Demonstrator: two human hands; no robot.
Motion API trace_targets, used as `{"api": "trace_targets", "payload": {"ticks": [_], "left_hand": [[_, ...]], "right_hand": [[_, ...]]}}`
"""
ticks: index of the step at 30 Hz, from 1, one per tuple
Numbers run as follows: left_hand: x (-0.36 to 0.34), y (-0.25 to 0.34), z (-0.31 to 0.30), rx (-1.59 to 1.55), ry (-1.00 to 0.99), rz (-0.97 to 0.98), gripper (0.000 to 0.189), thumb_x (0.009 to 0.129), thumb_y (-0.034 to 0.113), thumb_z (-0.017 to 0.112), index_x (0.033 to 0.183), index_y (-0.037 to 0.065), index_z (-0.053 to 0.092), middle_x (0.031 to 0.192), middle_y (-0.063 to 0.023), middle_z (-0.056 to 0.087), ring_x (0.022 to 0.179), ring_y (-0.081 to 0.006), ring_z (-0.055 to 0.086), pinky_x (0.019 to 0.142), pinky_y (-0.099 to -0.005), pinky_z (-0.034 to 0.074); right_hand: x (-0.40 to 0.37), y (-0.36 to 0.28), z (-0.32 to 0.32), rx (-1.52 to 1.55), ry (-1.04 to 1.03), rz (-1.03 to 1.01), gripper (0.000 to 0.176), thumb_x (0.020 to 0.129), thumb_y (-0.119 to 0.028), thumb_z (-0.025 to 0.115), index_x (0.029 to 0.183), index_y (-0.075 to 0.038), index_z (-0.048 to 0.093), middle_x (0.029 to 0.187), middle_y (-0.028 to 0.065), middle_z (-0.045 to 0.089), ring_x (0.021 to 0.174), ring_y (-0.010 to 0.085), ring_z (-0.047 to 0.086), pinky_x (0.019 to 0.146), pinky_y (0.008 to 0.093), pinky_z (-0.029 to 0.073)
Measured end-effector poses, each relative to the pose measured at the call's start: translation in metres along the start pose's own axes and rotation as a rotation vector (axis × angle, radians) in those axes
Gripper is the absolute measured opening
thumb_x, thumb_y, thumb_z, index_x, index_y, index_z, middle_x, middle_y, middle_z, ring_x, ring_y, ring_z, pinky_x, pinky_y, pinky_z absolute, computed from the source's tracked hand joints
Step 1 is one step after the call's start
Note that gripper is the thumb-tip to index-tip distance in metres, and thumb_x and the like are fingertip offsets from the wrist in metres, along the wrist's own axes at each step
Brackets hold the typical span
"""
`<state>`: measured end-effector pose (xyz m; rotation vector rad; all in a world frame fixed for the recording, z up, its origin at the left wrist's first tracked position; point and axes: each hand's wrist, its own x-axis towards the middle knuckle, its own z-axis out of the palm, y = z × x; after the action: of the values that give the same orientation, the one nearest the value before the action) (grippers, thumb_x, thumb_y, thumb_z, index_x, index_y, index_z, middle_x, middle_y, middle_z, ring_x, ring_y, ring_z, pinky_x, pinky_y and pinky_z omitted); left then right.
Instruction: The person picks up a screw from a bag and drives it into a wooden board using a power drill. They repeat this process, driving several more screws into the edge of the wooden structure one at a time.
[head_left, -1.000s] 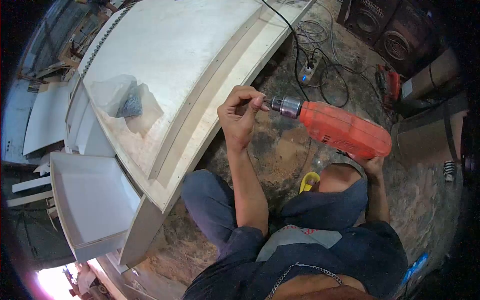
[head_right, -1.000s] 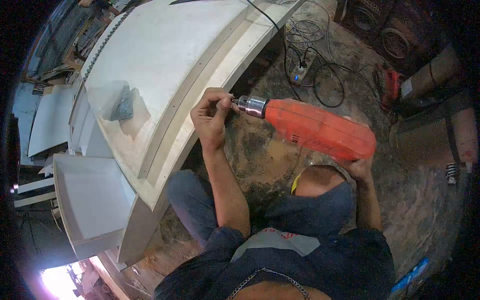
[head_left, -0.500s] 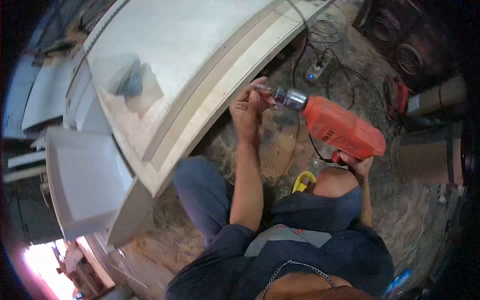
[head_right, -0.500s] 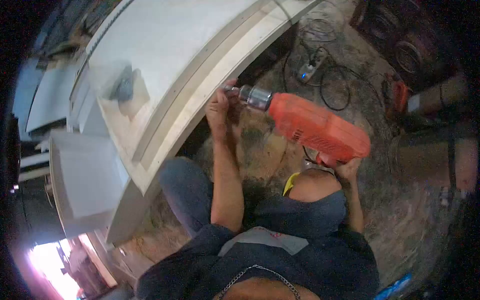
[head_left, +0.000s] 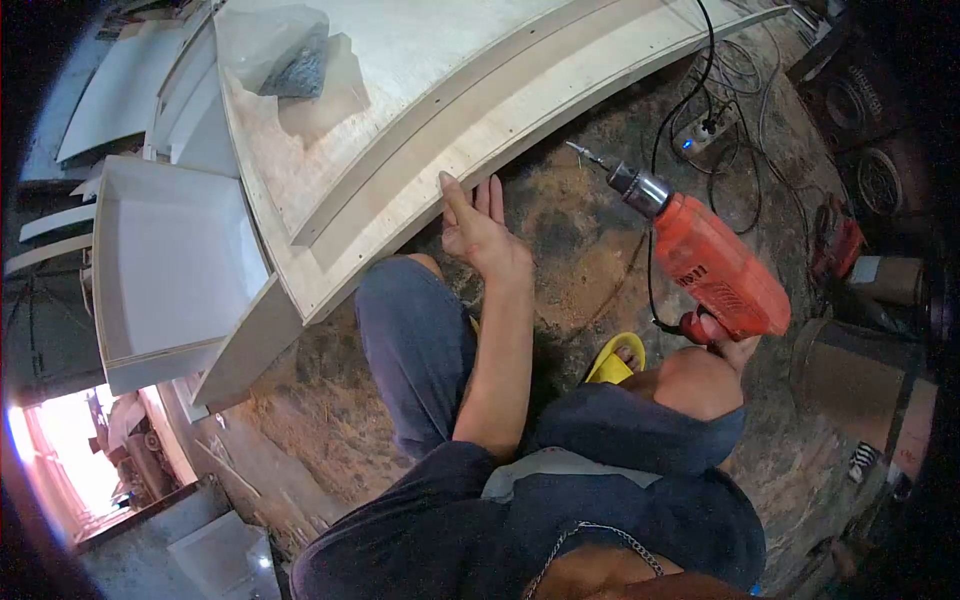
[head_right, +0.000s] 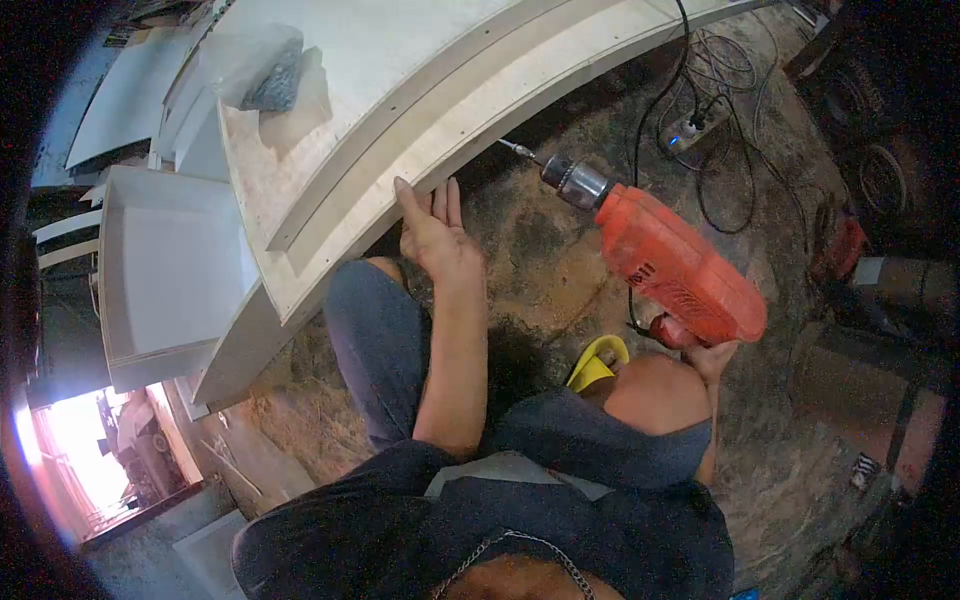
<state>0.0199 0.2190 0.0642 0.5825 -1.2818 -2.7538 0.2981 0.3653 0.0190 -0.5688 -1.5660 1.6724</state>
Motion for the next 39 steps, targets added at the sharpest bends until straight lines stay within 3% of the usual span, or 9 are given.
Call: {"api": "trace_targets", "payload": {"ticks": [7, 12, 14, 20, 21, 23, 27, 29, 39], "left_hand": [[-0.002, 0.008, -0.002, -0.013, -0.019, -0.065, 0.032, 0.082, 0.027, 0.062, 0.091, -0.002, 0.051, 0.1, -0.0125, 0.054, 0.086, -0.0246, 0.06, 0.078, -0.0313, 0.053], [-0.001, 0.01, 0.001, -0.027, 0.017, -0.093, 0.028, 0.084, 0.023, 0.06, 0.096, -0.001, 0.05, 0.097, -0.0127, 0.056, 0.084, -0.0242, 0.061, 0.076, -0.0318, 0.054], [0.001, 0.012, 0.001, -0.025, 0.015, -0.103, 0.028, 0.085, 0.022, 0.059, 0.098, -0.002, 0.049, 0.096, -0.013, 0.056, 0.084, -0.0244, 0.061, 0.075, -0.0319, 0.054], [0.002, 0.018, -0.001, -0.034, -0.093, -0.154, 0.03, 0.085, 0.02, 0.058, 0.101, -0.003, 0.047, 0.097, -0.0134, 0.055, 0.084, -0.025, 0.06, 0.075, -0.0345, 0.054], [0.003, 0.019, -0.001, -0.042, -0.083, -0.163, 0.029, 0.086, 0.019, 0.058, 0.101, -0.004, 0.047, 0.097, -0.0131, 0.055, 0.082, -0.0249, 0.06, 0.075, -0.035, 0.054], [0.003, 0.019, -0.002, -0.051, -0.069, -0.178, 0.029, 0.086, 0.019, 0.058, 0.101, -0.004, 0.048, 0.096, -0.0128, 0.055, 0.081, -0.0247, 0.06, 0.074, -0.0355, 0.054], [0.004, 0.02, -0.005, -0.058, -0.105, -0.181, 0.03, 0.086, 0.018, 0.058, 0.101, -0.005, 0.047, 0.095, -0.0129, 0.055, 0.08, -0.0246, 0.06, 0.074, -0.0356, 0.054], [0.005, 0.02, -0.007, -0.048, -0.111, -0.182, 0.03, 0.086, 0.018, 0.058, 0.101, -0.006, 0.047, 0.095, -0.0131, 0.055, 0.08, -0.0245, 0.06, 0.074, -0.0357, 0.054], [0.007, 0.018, -0.009, -0.077, -0.123, -0.18, 0.034, 0.085, 0.018, 0.059, 0.106, -0.005, 0.045, 0.099, -0.015, 0.055, 0.086, -0.0264, 0.06, 0.077, -0.0364, 0.053]], "right_hand": [[-0.002, 0.006, 0.029, -0.122, 0.004, 0.122, 0.056, 0.059, 0.0, 0.071, 0.111, 0.002, 0.051, 0.099, 0.0113, 0.059, 0.09, 0.0218, 0.058, 0.082, 0.0362, 0.046], [-0.007, 0.027, 0.033, -0.212, -0.053, 0.137, 0.055, 0.063, 0.002, 0.07, 0.114, 0.001, 0.05, 0.102, 0.0112, 0.059, 0.092, 0.0217, 0.058, 0.082, 0.0362, 0.046], [-0.009, 0.04, 0.031, -0.267, -0.073, 0.19, 0.065, 0.063, -0.006, 0.074, 0.121, -0.003, 0.045, 0.116, 0.0119, 0.053, 0.107, 0.0225, 0.051, 0.091, 0.0369, 0.042], [-0.022, 0.06, 0.015, -0.446, -0.256, 0.119, 0.07, 0.067, -0.01, 0.073, 0.127, -0.005, 0.038, 0.124, 0.0108, 0.046, 0.112, 0.0256, 0.047, 0.095, 0.0394, 0.04], [-0.024, 0.06, 0.017, -0.448, -0.253, 0.126, 0.07, 0.067, -0.01, 0.073, 0.127, -0.005, 0.038, 0.124, 0.0108, 0.046, 0.112, 0.0256, 0.047, 0.095, 0.0394, 0.04], [-0.028, 0.058, 0.023, 0.079, -0.026, 0.387, 0.075, 0.067, -0.012, 0.074, 0.129, -0.005, 0.032, 0.124, 0.0116, 0.046, 0.111, 0.0258, 0.048, 0.096, 0.0407, 0.04], [-0.03, 0.052, 0.032, -0.298, -0.141, 0.106, 0.079, 0.067, -0.015, 0.075, 0.13, -0.004, 0.028, 0.123, 0.0121, 0.047, 0.11, 0.0256, 0.048, 0.096, 0.042, 0.039], [-0.039, 0.056, 0.033, -0.045, -0.015, 0.416, 0.079, 0.066, -0.018, 0.076, 0.128, -0.003, 0.03, 0.122, 0.0122, 0.047, 0.11, 0.0239, 0.048, 0.096, 0.0402, 0.039], [-0.045, 0.055, 0.036, -0.273, 0.039, 0.478, 0.083, 0.063, -0.019, 0.077, 0.129, -0.004, 0.029, 0.121, 0.0108, 0.048, 0.11, 0.0238, 0.048, 0.098, 0.037, 0.034]]}}
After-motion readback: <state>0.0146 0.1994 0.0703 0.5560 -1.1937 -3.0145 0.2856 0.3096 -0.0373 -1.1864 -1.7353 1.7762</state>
